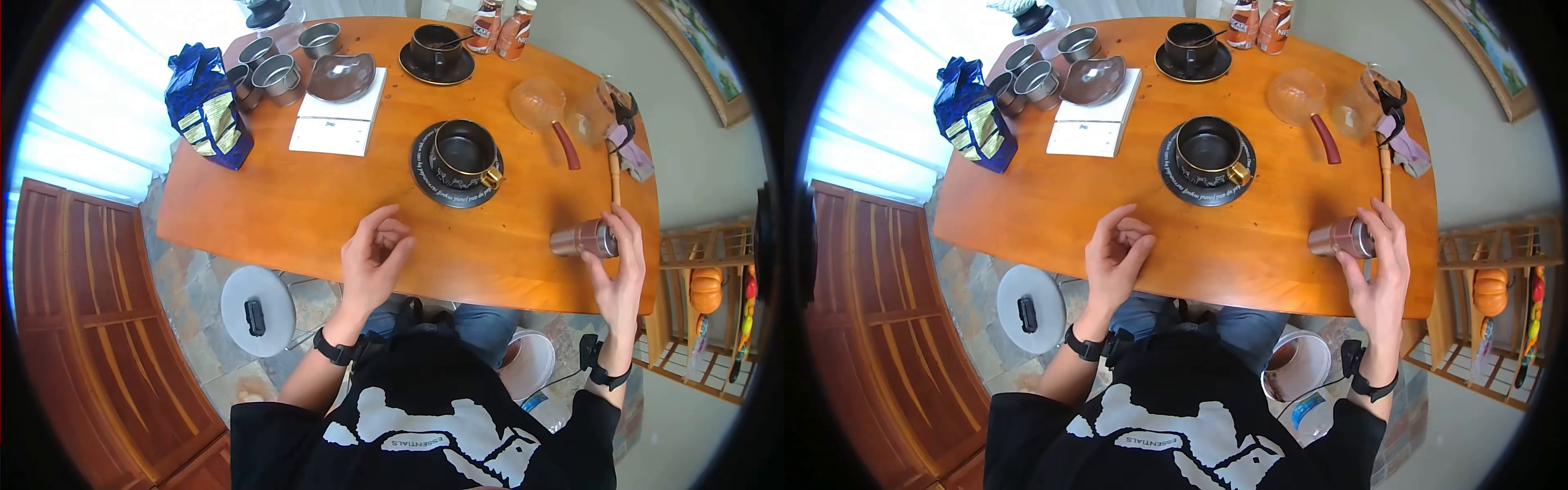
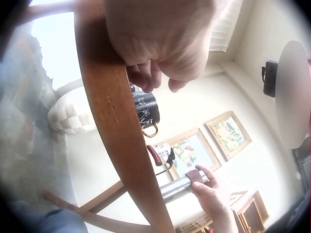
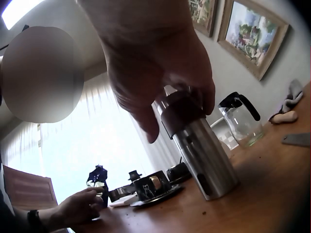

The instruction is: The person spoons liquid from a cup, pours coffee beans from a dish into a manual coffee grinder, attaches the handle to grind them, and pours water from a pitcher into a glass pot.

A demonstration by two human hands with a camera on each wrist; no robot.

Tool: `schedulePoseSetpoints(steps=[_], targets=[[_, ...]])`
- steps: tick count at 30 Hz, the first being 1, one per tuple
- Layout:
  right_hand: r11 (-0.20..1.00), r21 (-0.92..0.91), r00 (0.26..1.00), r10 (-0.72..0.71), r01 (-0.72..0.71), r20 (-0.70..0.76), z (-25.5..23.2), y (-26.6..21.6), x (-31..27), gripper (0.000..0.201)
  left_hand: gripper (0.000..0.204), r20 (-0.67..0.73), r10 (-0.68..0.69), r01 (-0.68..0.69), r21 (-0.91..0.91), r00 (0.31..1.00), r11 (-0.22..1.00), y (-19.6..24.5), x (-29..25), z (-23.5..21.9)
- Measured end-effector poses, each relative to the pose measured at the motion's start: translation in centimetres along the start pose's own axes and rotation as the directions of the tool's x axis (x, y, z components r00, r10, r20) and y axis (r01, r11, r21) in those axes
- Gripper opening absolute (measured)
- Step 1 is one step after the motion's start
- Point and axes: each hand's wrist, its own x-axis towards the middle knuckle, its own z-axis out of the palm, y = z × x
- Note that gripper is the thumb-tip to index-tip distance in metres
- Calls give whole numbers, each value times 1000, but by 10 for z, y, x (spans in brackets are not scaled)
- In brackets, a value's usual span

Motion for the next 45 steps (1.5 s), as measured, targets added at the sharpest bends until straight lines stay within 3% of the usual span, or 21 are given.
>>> schedulePoseSetpoints(steps=[7,9,11,13,14,16,17,19,20,23,25,26,28,29,31,32,34,35,39,43,45], targets=[[999,53,998,-4,7,-55,1,14,8,60,45,-10,9,-9,-26,1000,1000,5,-9,-4],[997,68,997,45,-41,-70,-2,8,8,59,45,-58,-31,25,-97,998,995,12,-23,-14],[992,87,991,104,-97,-80,-3,9,4,59,46,-118,-51,49,-24,992,999,17,-43,-40],[975,199,971,138,-99,-194,-3,17,-3,51,41,-238,9,-11,-6,971,1000,15,-60,-72],[974,199,970,145,-105,-196,-4,21,-8,51,37,-316,49,-32,57,947,998,11,-67,-89],[953,281,912,13,113,-411,-9,30,-23,42,31,-460,78,-23,125,884,992,2,-80,-129],[945,287,866,7,158,-500,-9,23,-22,23,29,-514,65,17,154,856,988,3,-83,-142],[958,245,850,1,151,-528,-16,18,-29,15,27,-603,42,103,204,796,973,-2,-90,-164],[962,220,838,-16,162,-545,-19,14,-31,13,26,-624,53,151,270,780,951,-10,-96,-179],[967,210,816,1,147,-578,-16,7,-33,32,19,-771,-40,298,198,636,934,-46,-127,-225],[970,218,821,37,107,-569,-13,14,-42,35,22,-838,-7,483,307,545,820,-71,-157,-258],[956,283,831,94,79,-549,-11,17,-47,36,38,-809,92,596,499,580,629,-97,-184,-293],[935,352,840,147,54,-522,-5,23,-54,38,69,-805,7,786,580,593,216,-122,-224,-327],[930,366,840,169,38,-516,-1,27,-59,38,69,-806,10,786,580,592,214,-135,-243,-335],[920,390,836,197,22,-512,4,29,-64,38,97,-817,-173,816,570,551,-96,-163,-271,-351],[909,418,827,239,-6,-508,5,28,-66,38,97,-816,-166,814,572,553,-98,-176,-285,-358],[895,445,813,285,-34,-509,7,26,-70,39,106,-745,-338,817,546,575,184,-189,-293,-360],[893,447,817,291,-46,-498,7,26,-72,38,103,-733,-366,819,508,573,265,-188,-291,-355],[900,425,844,300,-97,-443,5,23,-77,38,102,-767,-392,861,446,508,244,-186,-278,-355],[916,386,848,287,-107,-446,2,25,-74,37,100,-755,-309,816,535,578,218,-187,-272,-357],[905,403,792,343,-136,-505,-6,42,-61,37,100,-757,-271,803,547,595,235,-193,-275,-359]])
